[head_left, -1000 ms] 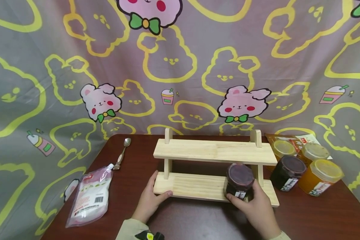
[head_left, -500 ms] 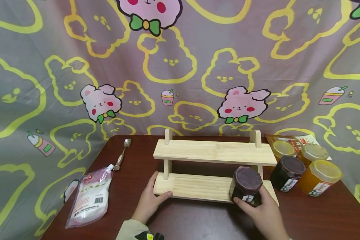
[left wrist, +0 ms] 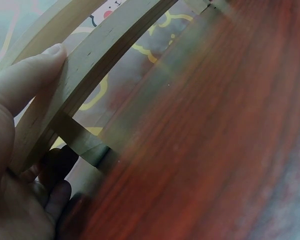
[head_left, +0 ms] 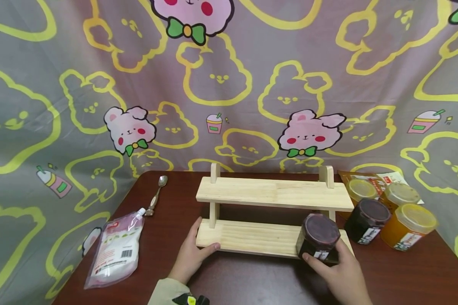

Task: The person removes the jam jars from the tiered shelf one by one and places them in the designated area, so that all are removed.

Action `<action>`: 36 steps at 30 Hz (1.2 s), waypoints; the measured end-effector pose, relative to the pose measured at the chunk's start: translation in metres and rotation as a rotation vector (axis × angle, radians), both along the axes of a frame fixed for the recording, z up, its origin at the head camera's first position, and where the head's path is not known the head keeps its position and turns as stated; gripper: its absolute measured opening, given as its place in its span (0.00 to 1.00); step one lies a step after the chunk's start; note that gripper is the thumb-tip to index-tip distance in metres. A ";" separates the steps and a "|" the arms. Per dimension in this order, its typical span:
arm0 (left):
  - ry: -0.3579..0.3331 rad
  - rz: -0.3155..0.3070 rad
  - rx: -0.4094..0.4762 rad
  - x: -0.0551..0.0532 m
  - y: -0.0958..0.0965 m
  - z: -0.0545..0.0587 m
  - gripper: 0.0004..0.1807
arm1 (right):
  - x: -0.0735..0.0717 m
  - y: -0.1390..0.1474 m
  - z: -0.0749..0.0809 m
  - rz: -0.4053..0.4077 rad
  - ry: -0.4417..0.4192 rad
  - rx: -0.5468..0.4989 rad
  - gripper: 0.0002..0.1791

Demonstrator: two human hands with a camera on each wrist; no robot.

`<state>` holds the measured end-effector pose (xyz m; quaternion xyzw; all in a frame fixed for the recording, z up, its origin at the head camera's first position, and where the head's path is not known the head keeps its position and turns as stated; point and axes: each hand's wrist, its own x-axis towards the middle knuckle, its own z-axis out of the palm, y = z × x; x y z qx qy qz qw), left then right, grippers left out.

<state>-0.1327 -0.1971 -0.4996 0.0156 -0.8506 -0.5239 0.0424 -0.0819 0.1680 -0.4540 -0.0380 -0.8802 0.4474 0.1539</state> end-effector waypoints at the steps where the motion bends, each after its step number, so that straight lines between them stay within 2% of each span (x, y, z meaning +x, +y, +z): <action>1: 0.001 -0.001 0.001 0.000 0.000 0.000 0.59 | 0.001 0.001 0.000 -0.008 -0.007 0.006 0.41; 11: -0.001 -0.004 0.013 -0.001 0.000 -0.001 0.59 | 0.007 0.012 -0.001 -0.090 -0.040 0.023 0.43; 20: -0.004 -0.004 0.017 -0.001 0.000 -0.001 0.59 | 0.011 0.019 -0.005 -0.122 -0.002 -0.044 0.43; 27: -0.003 -0.007 0.022 -0.001 0.000 -0.001 0.60 | 0.014 0.026 -0.008 -0.182 0.019 -0.084 0.41; 33: -0.006 -0.006 0.022 -0.001 0.001 0.000 0.60 | 0.015 0.032 -0.011 -0.176 0.078 -0.107 0.41; 36: -0.007 -0.003 0.016 0.000 0.001 0.001 0.59 | 0.015 0.034 -0.012 -0.188 0.079 -0.107 0.41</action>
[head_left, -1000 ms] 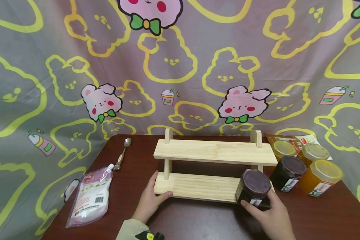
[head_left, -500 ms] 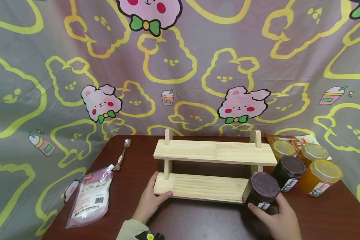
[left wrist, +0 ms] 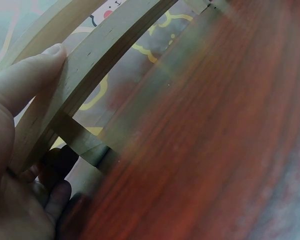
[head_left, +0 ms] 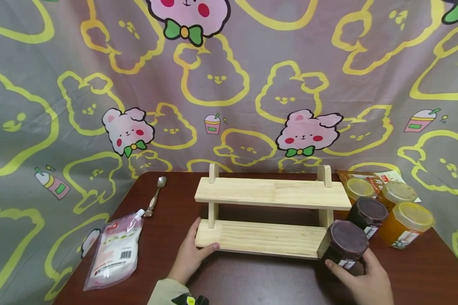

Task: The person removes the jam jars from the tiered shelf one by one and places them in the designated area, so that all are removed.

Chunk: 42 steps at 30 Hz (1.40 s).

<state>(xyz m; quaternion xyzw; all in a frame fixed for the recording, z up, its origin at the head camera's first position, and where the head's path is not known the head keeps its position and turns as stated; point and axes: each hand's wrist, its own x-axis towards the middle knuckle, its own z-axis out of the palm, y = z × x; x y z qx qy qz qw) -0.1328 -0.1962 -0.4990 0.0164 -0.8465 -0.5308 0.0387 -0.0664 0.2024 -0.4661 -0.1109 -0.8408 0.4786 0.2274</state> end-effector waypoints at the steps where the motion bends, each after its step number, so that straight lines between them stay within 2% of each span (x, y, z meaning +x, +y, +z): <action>1: 0.000 0.000 0.000 0.000 0.000 0.000 0.59 | 0.000 0.001 0.000 -0.006 -0.005 0.001 0.42; 9: 0.001 -0.002 0.005 0.001 0.000 -0.001 0.59 | 0.002 0.008 -0.002 -0.034 -0.020 -0.002 0.42; 15: 0.015 -0.001 0.003 0.001 0.001 -0.002 0.59 | 0.006 0.018 -0.004 -0.073 -0.064 0.001 0.41; 30: 0.006 0.001 0.002 0.001 0.000 -0.001 0.59 | 0.009 0.037 -0.007 -0.179 -0.047 -0.052 0.38; 35: 0.010 -0.003 0.001 0.001 -0.001 -0.001 0.59 | 0.009 0.043 -0.008 -0.205 -0.108 -0.019 0.39; 42: 0.004 -0.001 -0.004 0.000 -0.001 -0.001 0.59 | 0.011 0.051 -0.010 -0.239 -0.121 -0.028 0.39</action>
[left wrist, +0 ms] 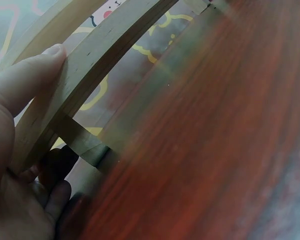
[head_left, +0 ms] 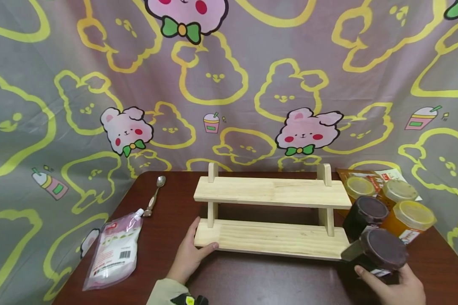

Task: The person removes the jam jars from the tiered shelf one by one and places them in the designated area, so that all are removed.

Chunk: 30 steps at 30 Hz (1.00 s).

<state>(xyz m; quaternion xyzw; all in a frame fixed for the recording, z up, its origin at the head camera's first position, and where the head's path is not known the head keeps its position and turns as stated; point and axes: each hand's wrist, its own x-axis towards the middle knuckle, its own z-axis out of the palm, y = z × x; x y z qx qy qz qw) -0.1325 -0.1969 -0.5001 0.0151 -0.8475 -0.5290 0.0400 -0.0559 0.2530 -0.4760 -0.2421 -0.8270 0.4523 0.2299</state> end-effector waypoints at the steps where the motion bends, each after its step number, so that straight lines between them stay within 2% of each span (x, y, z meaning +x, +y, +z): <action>1: -0.002 0.001 0.000 0.000 0.000 0.000 0.59 | 0.000 0.001 0.001 -0.006 -0.016 0.000 0.39; 5: 0.003 -0.002 0.009 0.001 0.000 0.000 0.59 | -0.001 0.009 0.004 -0.023 -0.120 0.018 0.39; 12: 0.003 -0.009 0.002 0.003 0.000 -0.001 0.59 | -0.005 0.022 0.003 -0.040 -0.296 -0.022 0.44; 17: 0.007 -0.011 -0.007 0.004 0.000 -0.002 0.58 | -0.006 0.029 -0.002 -0.048 -0.321 -0.039 0.46; 24: 0.012 -0.007 -0.009 0.003 0.000 -0.002 0.59 | -0.012 0.039 -0.008 0.021 -0.353 -0.009 0.49; 30: 0.013 -0.014 0.002 0.001 0.000 0.000 0.59 | -0.015 0.040 -0.012 0.049 -0.367 0.029 0.50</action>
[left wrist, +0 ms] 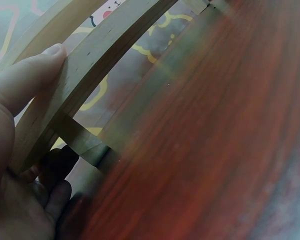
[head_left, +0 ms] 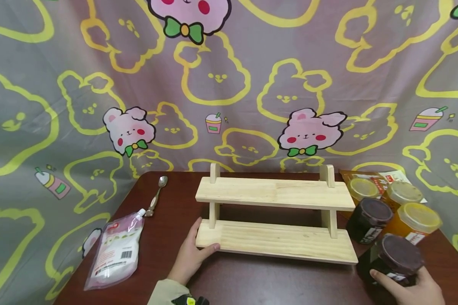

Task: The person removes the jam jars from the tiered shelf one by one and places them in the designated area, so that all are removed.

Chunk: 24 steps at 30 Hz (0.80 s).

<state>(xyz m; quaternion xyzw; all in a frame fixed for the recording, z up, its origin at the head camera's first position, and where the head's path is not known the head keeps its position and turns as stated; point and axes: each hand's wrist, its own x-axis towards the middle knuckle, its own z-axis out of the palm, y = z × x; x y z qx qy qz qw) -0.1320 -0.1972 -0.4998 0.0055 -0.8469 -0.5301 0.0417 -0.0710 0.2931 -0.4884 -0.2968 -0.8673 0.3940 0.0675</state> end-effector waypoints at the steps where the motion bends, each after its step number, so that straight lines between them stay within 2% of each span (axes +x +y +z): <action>1: -0.002 0.000 0.002 0.000 0.000 0.000 0.59 | 0.000 0.000 0.000 0.003 -0.002 -0.007 0.50; 8: -0.005 0.003 -0.006 -0.001 0.001 0.001 0.59 | -0.002 0.004 -0.003 0.020 -0.045 -0.019 0.54; 13: 0.001 0.002 -0.013 -0.001 0.001 0.001 0.59 | -0.003 0.008 -0.004 0.049 -0.010 0.000 0.51; 16: 0.008 -0.002 -0.019 -0.002 0.001 0.001 0.59 | -0.003 0.011 -0.005 0.110 0.025 0.009 0.50; 20: 0.007 0.003 -0.011 -0.002 0.000 0.000 0.59 | -0.006 0.015 -0.006 0.197 0.017 -0.025 0.51; 24: 0.002 0.008 -0.010 -0.001 -0.001 -0.001 0.58 | -0.009 0.016 -0.008 0.211 -0.003 -0.077 0.52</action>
